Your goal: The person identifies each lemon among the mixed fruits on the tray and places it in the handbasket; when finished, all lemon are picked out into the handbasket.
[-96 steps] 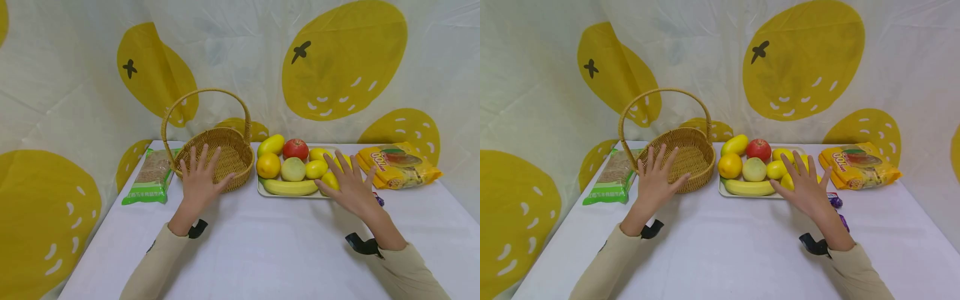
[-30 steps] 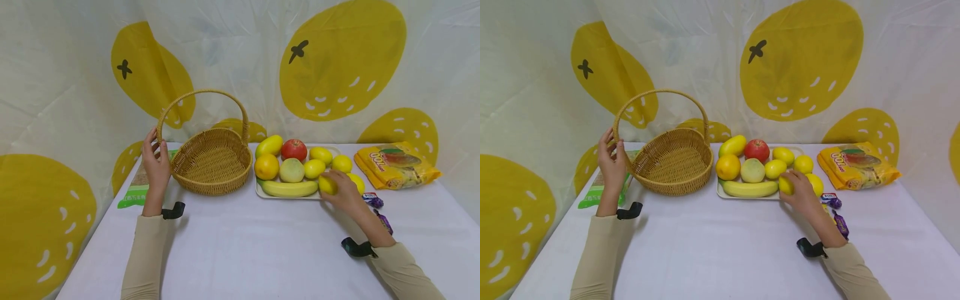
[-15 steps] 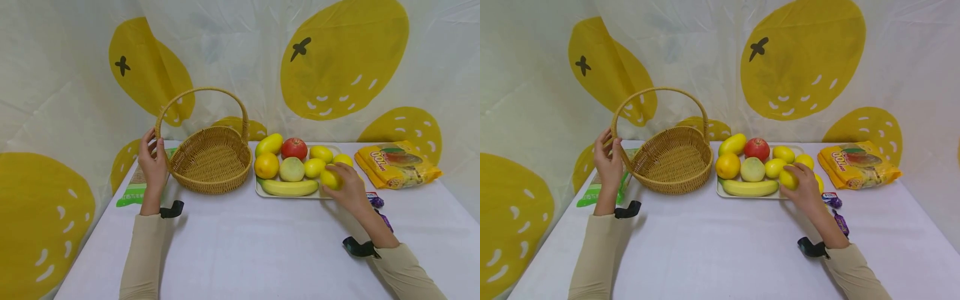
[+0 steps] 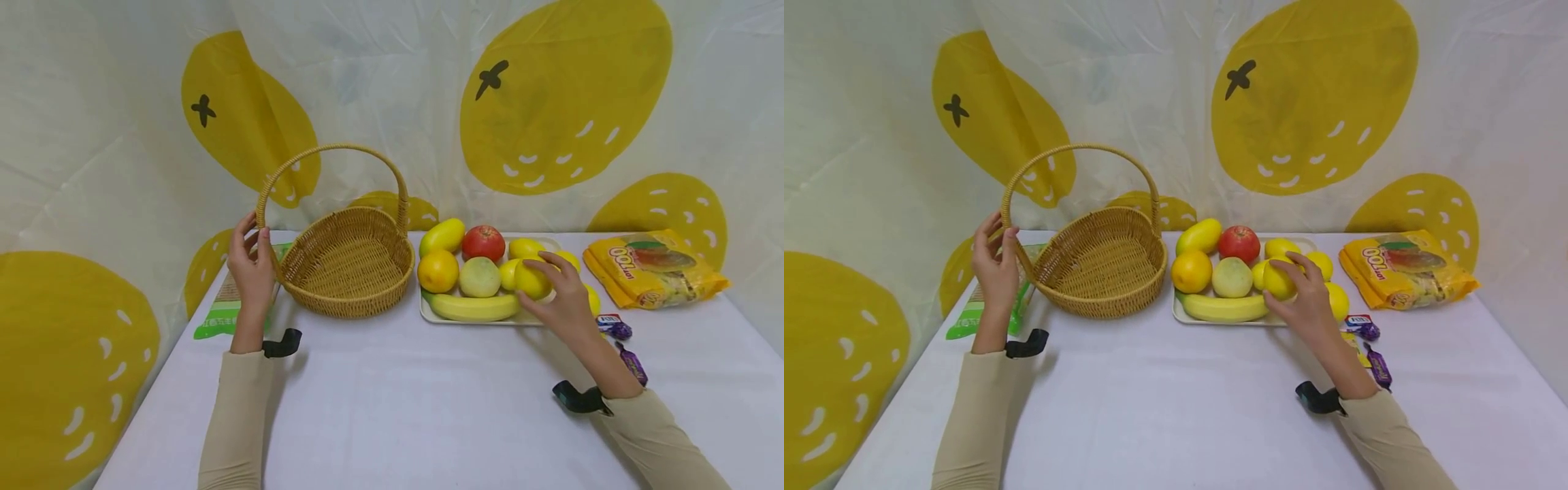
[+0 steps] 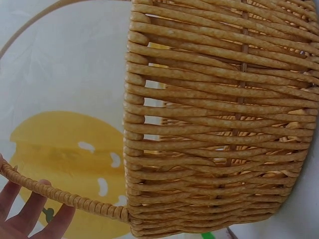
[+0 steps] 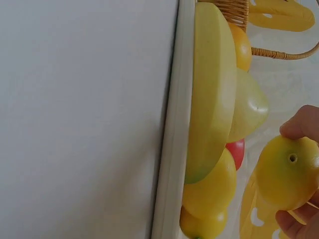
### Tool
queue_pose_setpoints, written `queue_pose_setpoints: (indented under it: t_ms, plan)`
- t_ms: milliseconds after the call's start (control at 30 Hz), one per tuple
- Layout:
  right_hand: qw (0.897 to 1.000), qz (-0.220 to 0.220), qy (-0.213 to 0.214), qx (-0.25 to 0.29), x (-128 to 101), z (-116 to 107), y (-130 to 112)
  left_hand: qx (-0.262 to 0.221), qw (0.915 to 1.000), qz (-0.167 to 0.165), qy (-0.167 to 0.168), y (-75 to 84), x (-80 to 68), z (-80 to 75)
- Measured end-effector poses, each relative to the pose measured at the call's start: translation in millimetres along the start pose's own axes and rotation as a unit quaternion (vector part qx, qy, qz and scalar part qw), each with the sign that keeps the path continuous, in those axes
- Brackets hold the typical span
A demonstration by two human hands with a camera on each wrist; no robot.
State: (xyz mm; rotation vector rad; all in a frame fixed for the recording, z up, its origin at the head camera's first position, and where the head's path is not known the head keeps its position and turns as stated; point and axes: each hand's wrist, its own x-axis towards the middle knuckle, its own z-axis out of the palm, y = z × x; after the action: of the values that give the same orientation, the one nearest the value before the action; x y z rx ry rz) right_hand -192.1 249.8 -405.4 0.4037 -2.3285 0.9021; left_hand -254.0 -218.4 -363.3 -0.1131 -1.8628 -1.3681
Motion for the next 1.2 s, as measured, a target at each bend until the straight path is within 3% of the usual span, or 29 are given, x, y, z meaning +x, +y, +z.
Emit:
queue_pose_setpoints:
  t_ms: [267, 533, 833, 1200]
  plan:
    - [0.999, -0.03, 0.009, 0.037, 17, 18, -20, 0.008, 1.0, 0.002, -0.002, 4.8, -0.2, -1.0]
    - [0.993, -0.053, -0.003, 0.102, 28, 37, -46, 0.013, 0.9999, -0.004, -0.004, 27.6, -6.3, 0.4]
    - [0.983, -0.093, -0.022, 0.158, 36, 69, -74, 0.018, 0.9997, 0.018, -0.001, -0.6, -1.8, -0.1]
    - [0.97, -0.095, -0.051, 0.218, 38, 107, -100, 0.027, 0.9995, 0.018, -0.004, -1.0, -1.1, 2.0]
